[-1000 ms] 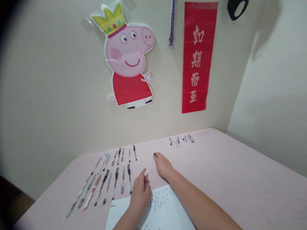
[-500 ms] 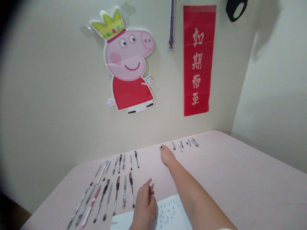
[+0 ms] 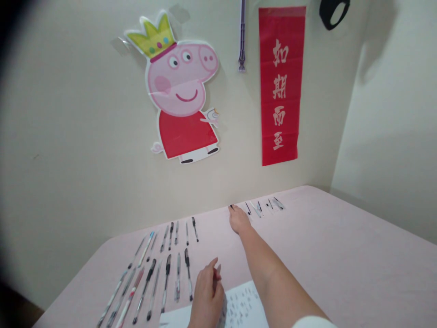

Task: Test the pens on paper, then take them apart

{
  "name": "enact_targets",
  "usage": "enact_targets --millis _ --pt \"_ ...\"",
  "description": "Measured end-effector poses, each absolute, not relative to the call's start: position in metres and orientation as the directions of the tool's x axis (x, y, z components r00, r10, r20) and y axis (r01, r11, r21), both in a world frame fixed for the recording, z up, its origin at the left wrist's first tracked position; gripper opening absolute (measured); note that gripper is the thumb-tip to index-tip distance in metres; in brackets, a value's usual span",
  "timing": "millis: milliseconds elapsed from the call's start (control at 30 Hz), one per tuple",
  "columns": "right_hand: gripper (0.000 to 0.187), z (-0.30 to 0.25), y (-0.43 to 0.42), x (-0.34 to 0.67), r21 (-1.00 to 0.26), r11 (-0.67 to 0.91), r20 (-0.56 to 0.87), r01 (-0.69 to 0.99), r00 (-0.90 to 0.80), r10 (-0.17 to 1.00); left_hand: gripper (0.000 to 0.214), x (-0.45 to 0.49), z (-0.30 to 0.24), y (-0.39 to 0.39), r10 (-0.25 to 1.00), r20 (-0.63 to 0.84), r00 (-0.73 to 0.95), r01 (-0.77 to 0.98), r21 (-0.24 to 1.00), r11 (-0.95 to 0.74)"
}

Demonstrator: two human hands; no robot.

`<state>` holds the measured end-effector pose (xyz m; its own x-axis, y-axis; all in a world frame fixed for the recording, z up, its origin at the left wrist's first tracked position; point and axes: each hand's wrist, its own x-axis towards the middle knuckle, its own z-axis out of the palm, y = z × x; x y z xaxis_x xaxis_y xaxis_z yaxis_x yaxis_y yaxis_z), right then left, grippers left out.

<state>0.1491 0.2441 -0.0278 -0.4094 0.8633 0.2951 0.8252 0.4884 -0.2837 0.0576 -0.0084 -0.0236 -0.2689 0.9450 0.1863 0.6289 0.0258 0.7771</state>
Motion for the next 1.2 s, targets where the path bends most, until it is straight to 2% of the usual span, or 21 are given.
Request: enact_targets --millis 533,767,900,1067,1200 --pt "0.049 -0.020 0.237 0.153 -0.281 0.523 0.338 0.805 -0.427 0.839 0.052 0.056 -0.024 -0.009 0.951 0.198 -0.239 0.654 0.757 0.007" --pt "0.042 -0.009 0.224 0.155 -0.288 0.495 0.440 0.820 -0.347 0.829 0.051 0.055 -0.028 -0.009 0.947 0.211 -0.243 0.649 0.760 -0.003" --pt "0.036 0.003 0.211 0.161 -0.261 0.528 0.471 0.808 -0.371 0.800 0.051 0.055 -0.024 -0.008 0.950 0.199 -0.242 0.638 0.770 0.001" --pt "0.026 0.012 0.191 0.159 -0.224 0.560 0.369 0.797 -0.463 0.806 0.048 0.057 -0.017 -0.008 0.942 0.197 -0.271 0.602 0.798 0.006" --pt "0.019 0.012 0.154 0.147 -0.206 0.587 0.217 0.783 -0.549 0.807 0.033 0.058 -0.014 -0.008 0.929 0.211 -0.306 0.607 0.795 0.019"
